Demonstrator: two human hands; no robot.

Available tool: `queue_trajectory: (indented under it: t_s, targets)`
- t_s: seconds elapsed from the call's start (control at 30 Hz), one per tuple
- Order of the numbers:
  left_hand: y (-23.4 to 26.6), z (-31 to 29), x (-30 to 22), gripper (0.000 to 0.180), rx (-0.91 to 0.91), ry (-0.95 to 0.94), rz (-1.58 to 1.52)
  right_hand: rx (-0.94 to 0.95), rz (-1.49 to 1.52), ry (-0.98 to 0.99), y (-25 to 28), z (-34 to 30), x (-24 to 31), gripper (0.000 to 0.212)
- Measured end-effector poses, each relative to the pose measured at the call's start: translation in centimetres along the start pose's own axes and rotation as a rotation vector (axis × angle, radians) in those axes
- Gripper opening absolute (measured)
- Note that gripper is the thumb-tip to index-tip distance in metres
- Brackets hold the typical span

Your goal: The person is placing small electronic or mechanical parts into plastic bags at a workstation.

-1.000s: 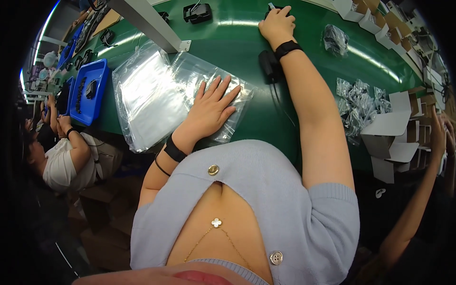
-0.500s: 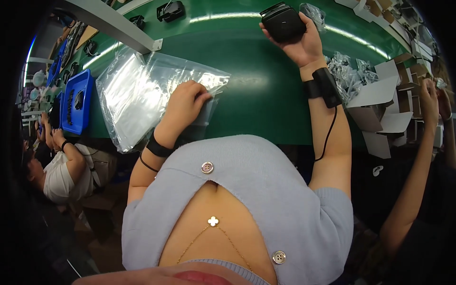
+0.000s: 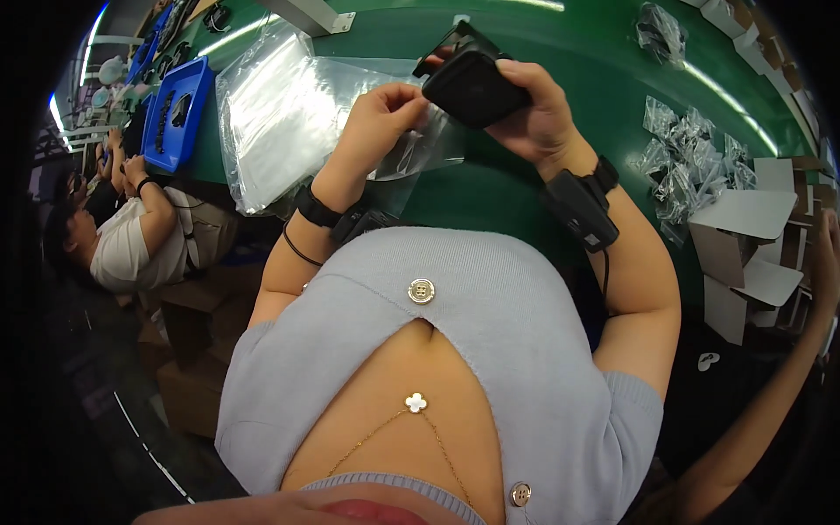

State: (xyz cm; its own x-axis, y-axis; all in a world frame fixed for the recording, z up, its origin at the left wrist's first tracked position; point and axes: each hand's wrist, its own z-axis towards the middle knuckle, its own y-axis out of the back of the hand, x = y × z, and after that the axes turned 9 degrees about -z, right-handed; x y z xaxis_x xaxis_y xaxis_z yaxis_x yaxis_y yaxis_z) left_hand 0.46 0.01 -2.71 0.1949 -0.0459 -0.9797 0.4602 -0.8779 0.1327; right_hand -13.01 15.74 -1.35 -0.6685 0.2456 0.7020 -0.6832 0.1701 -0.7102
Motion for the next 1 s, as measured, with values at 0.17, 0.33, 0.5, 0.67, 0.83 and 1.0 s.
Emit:
queue_trajectory:
  t_s: [0.17, 0.33, 0.5, 0.67, 0.83, 1.0]
  targets:
    - [1.0, 0.0, -0.8, 0.018, -0.168, -0.042, -0.394, 0.033, -0.547, -0.154, 0.7, 0.4, -1.9, 0.063]
    - [1.5, -1.5, -2.2, 0.009, -0.183, -0.321, -0.238, 0.078, -1.417, 0.272, -1.2, 0.4, -2.7, 0.055]
    - [0.4, -2.0, -3.7, 0.004, -0.165, -0.689, 0.3, 0.047, -1.555, 0.304, -1.8, 0.6, -2.7, 0.053]
    - [-1.0, -2.8, -4.2, 0.014, -0.056, -0.882, 0.402, -0.178, -0.617, 0.045, -1.3, 0.8, -2.5, 0.05]
    - [-1.2, -3.5, -3.6, 0.015, -0.062, -0.831, 0.346, -0.002, 0.277, 0.02, -0.8, 1.0, -1.2, 0.048]
    - [-2.5, -2.7, -4.8, 0.016, -0.059, -0.913, 0.285, 0.053, 0.262, 0.16, -0.3, 1.5, -2.5, 0.042]
